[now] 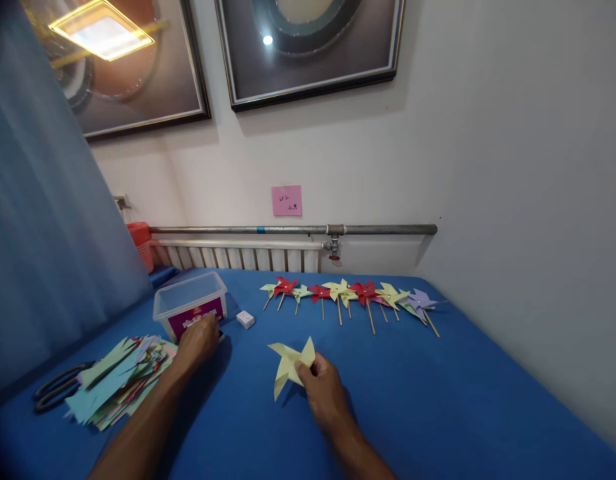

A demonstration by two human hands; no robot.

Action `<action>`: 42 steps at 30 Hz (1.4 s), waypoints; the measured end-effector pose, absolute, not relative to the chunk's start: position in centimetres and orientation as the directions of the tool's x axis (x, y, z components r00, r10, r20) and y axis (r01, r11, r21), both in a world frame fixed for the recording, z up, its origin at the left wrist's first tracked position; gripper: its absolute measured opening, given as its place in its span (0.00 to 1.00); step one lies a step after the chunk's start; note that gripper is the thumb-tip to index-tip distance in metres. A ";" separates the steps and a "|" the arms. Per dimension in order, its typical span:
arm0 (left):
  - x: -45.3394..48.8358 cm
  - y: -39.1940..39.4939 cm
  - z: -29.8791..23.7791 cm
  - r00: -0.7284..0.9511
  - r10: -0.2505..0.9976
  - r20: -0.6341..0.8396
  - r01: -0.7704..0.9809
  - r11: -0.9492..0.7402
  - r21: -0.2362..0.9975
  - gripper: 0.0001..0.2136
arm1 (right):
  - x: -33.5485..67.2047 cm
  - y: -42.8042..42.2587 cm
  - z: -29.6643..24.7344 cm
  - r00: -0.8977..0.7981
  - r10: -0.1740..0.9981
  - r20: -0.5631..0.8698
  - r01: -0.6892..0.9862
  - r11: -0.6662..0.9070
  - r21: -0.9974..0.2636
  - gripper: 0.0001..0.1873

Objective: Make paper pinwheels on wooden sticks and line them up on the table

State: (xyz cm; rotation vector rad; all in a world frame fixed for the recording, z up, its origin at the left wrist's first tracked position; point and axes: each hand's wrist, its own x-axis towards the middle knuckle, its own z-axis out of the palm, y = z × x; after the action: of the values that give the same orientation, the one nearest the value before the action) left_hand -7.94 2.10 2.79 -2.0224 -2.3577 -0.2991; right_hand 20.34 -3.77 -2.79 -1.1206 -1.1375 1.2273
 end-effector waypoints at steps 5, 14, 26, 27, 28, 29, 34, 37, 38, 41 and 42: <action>-5.8 1.6 2.2 -0.053 0.981 0.188 0.942 -0.013 0.334 0.09 | 20.5 -3.3 -3.4 0.056 0.998 0.025 -0.099 0.031 -0.995 0.24; -2.1 0.0 0.1 0.234 0.972 -0.001 0.887 -0.213 0.410 0.07 | 20.6 -3.2 -3.5 0.061 0.998 0.020 -0.108 0.027 -0.994 0.25; -4.0 1.4 -0.2 0.250 0.965 -0.076 0.712 -0.130 0.690 0.10 | 20.6 -3.4 -3.1 0.087 0.996 0.005 -0.089 0.012 -0.996 0.23; -4.1 1.4 -0.2 0.262 0.962 -0.079 0.716 -0.139 0.684 0.10 | 20.6 -3.4 -3.0 0.090 0.996 0.003 -0.087 0.011 -0.996 0.22; -4.2 1.4 -0.3 0.275 0.958 -0.081 0.720 -0.149 0.678 0.10 | 20.6 -3.4 -3.0 0.092 0.996 0.002 -0.086 0.010 -0.996 0.22; -4.2 1.4 -0.4 0.284 0.955 -0.083 0.724 -0.157 0.672 0.10 | 20.6 -3.4 -3.0 0.093 0.996 0.000 -0.086 0.008 -0.996 0.23; -3.9 1.4 -0.9 0.297 0.953 -0.063 0.744 -0.190 0.640 0.10 | 20.6 -3.5 -2.9 0.094 0.996 0.008 -0.063 0.014 -0.998 0.24; -3.6 1.3 -0.8 0.302 0.951 -0.059 0.773 -0.208 0.599 0.09 | 20.6 -3.6 -2.8 0.081 0.997 0.015 -0.059 0.020 -0.998 0.24; -3.5 1.2 -0.7 0.304 0.951 -0.062 0.787 -0.214 0.579 0.08 | 20.6 -3.7 -2.8 0.080 0.997 0.014 -0.062 0.019 -0.998 0.23; -3.1 0.8 -0.2 0.324 0.945 -0.050 0.818 -0.253 0.517 0.08 | 20.5 -3.8 -2.5 0.086 0.996 0.010 -0.079 0.017 -0.997 0.24; -3.0 0.7 0.0 0.330 0.943 -0.037 0.824 -0.269 0.498 0.08 | 20.5 -3.8 -2.5 0.091 0.996 0.012 -0.082 0.019 -0.996 0.24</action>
State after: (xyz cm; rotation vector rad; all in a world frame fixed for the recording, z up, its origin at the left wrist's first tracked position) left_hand -3.02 0.67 -0.04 -2.8867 -2.0694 -0.4950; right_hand 20.48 -3.77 -2.50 -1.1786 -1.0898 1.1694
